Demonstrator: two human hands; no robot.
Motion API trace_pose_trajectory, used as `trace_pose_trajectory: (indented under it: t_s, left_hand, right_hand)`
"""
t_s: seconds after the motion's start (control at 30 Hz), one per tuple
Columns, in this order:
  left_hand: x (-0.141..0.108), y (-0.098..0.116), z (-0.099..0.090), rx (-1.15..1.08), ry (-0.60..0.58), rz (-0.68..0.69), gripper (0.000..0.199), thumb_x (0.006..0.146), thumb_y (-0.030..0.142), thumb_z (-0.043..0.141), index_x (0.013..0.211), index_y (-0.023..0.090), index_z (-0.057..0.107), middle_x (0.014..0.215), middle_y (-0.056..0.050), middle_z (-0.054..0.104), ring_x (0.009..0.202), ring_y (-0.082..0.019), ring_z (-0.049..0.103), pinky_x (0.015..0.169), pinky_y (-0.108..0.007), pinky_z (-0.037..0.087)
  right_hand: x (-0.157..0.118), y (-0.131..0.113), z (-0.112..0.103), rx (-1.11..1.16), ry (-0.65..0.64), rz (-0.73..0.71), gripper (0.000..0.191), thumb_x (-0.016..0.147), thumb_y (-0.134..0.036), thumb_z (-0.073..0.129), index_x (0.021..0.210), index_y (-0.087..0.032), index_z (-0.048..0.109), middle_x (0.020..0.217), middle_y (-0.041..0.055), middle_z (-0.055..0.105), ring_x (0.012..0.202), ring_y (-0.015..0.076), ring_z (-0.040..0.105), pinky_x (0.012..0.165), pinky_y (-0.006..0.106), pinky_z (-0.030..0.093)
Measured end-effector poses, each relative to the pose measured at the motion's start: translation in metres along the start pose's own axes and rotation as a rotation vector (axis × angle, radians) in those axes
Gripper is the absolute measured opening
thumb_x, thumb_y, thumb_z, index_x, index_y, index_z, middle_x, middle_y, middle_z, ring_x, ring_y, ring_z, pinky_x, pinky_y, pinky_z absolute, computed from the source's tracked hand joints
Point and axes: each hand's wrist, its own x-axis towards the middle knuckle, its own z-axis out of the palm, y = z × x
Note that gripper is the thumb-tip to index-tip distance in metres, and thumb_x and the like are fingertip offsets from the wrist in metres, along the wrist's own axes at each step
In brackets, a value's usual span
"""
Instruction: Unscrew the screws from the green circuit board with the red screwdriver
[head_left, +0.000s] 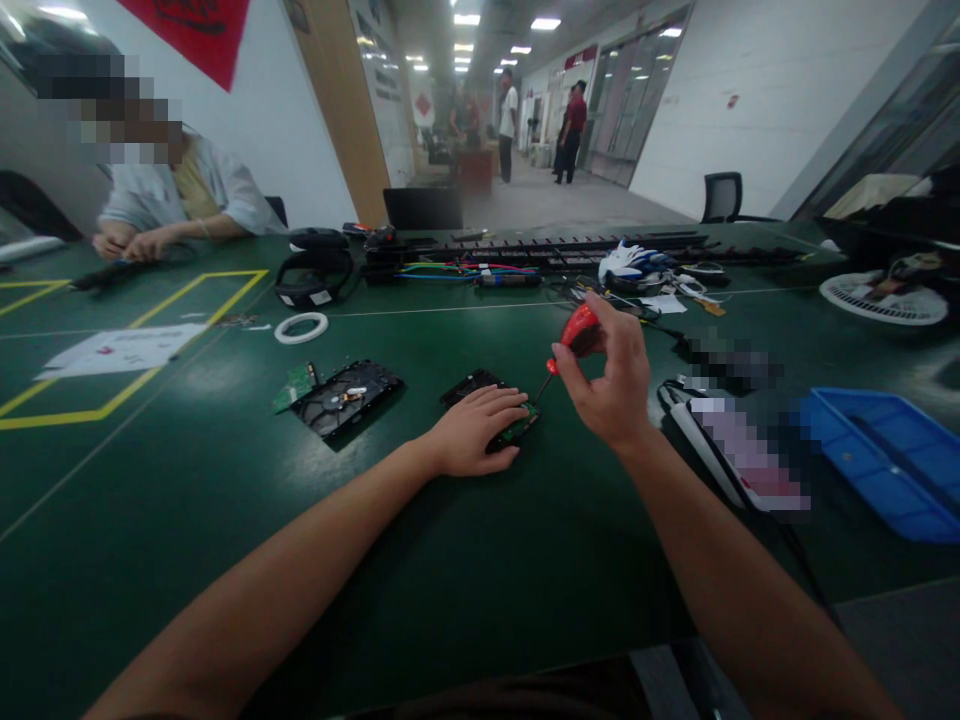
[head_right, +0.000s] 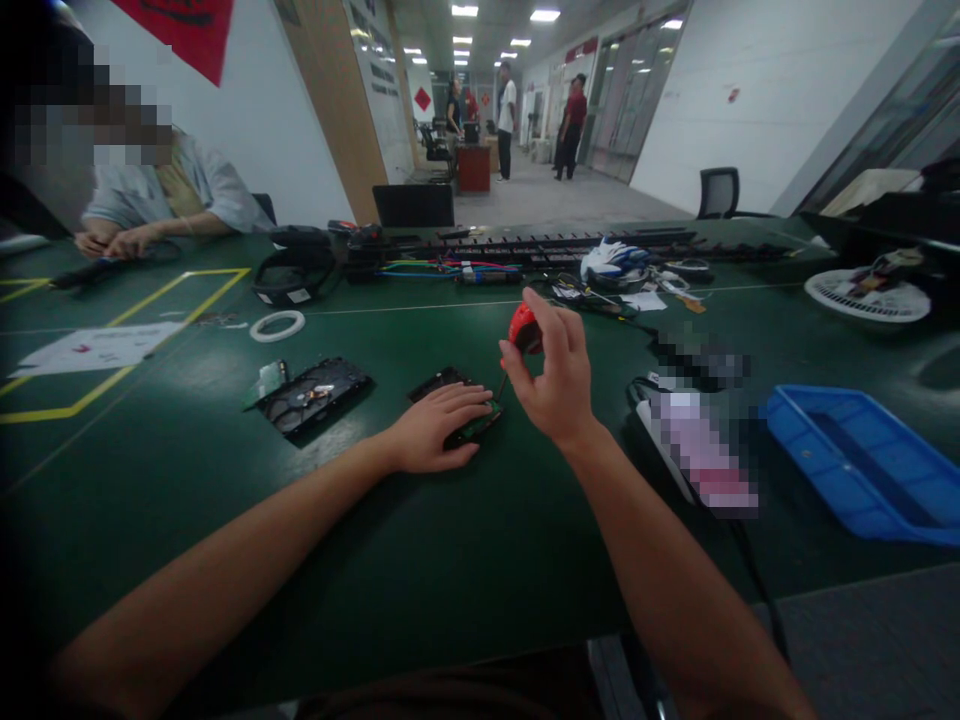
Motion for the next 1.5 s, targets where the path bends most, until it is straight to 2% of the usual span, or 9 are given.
trace_pose_trajectory:
  t_s: [0.1,0.23,0.4,0.6,0.77,0.9,1.17,1.37,1.5]
  left_hand:
    - [0.000,0.000,0.000,0.004,-0.001,0.000,0.062,0.097,0.044,0.067,0.154,0.021,0.055,0.167,-0.015,0.052,0.158,-0.034,0.048,0.134,-0.060,0.033]
    - [0.000,-0.001,0.001,0.000,-0.004,-0.002,0.064,0.097,0.045,0.067,0.156,0.023,0.054,0.168,-0.014,0.051,0.159,-0.033,0.047,0.134,-0.060,0.033]
    - [0.000,-0.001,0.001,0.010,-0.010,0.000,0.063,0.098,0.045,0.067,0.154,0.021,0.055,0.168,-0.014,0.052,0.158,-0.033,0.047,0.134,-0.059,0.033]
    - [0.000,-0.001,0.000,0.000,-0.010,-0.004,0.063,0.098,0.045,0.067,0.155,0.022,0.054,0.168,-0.014,0.051,0.159,-0.033,0.046,0.134,-0.060,0.033]
    - [0.000,-0.001,0.001,-0.008,-0.006,-0.002,0.063,0.097,0.045,0.068,0.155,0.022,0.055,0.168,-0.015,0.052,0.158,-0.034,0.047,0.134,-0.060,0.033]
    - [0.000,-0.002,0.001,-0.006,-0.007,0.001,0.064,0.097,0.046,0.068,0.155,0.022,0.055,0.168,-0.015,0.052,0.158,-0.034,0.047,0.134,-0.060,0.032]
    - [0.000,-0.001,0.001,-0.011,-0.002,-0.006,0.064,0.097,0.045,0.068,0.156,0.022,0.055,0.168,-0.015,0.052,0.159,-0.033,0.046,0.134,-0.060,0.032]
    - [0.000,-0.001,0.000,-0.015,-0.010,-0.007,0.064,0.097,0.045,0.068,0.156,0.023,0.054,0.168,-0.014,0.051,0.158,-0.034,0.047,0.134,-0.061,0.033]
    - [0.000,-0.001,0.000,-0.010,-0.008,-0.009,0.064,0.098,0.046,0.068,0.156,0.023,0.054,0.168,-0.014,0.052,0.158,-0.034,0.047,0.134,-0.061,0.033]
  right_hand:
    - [0.000,0.000,0.000,-0.017,-0.012,0.008,0.068,0.100,-0.038,0.070,0.162,-0.031,0.044,0.136,0.0134,0.066,0.117,0.0322,0.066,0.092,0.054,0.066]
    - [0.000,0.000,0.001,0.056,-0.020,0.024,0.061,0.107,-0.031,0.056,0.166,-0.030,0.040,0.145,0.0150,0.063,0.124,0.0319,0.067,0.094,0.053,0.067]
    - [0.000,0.001,0.002,0.051,-0.002,0.039,0.062,0.104,-0.036,0.065,0.163,-0.032,0.046,0.138,0.0140,0.064,0.113,0.0300,0.070,0.076,0.045,0.070]
    - [-0.001,0.003,0.004,0.075,0.008,0.043,0.066,0.103,-0.037,0.067,0.165,-0.037,0.043,0.139,0.0128,0.063,0.112,0.0300,0.069,0.072,0.043,0.070]
    - [-0.005,0.011,0.008,0.125,0.053,0.057,0.072,0.100,-0.044,0.072,0.165,-0.037,0.041,0.139,0.0131,0.060,0.093,0.0249,0.071,0.063,0.039,0.067]
    - [-0.006,0.009,0.006,0.106,0.030,0.045,0.069,0.101,-0.040,0.071,0.164,-0.034,0.043,0.142,0.0141,0.061,0.102,0.0277,0.071,0.070,0.043,0.068]
    - [0.000,0.001,-0.002,0.016,0.032,-0.002,0.054,0.108,-0.029,0.053,0.162,-0.027,0.047,0.151,0.0150,0.063,0.133,0.0332,0.066,0.107,0.058,0.063]
    - [-0.002,0.004,0.001,0.044,0.068,0.031,0.057,0.104,-0.036,0.063,0.159,-0.032,0.047,0.140,0.0133,0.066,0.111,0.0307,0.072,0.084,0.052,0.069]
    - [-0.001,0.002,-0.001,0.041,0.065,0.014,0.054,0.103,-0.033,0.065,0.156,-0.032,0.051,0.139,0.0123,0.066,0.117,0.0306,0.070,0.089,0.050,0.068]
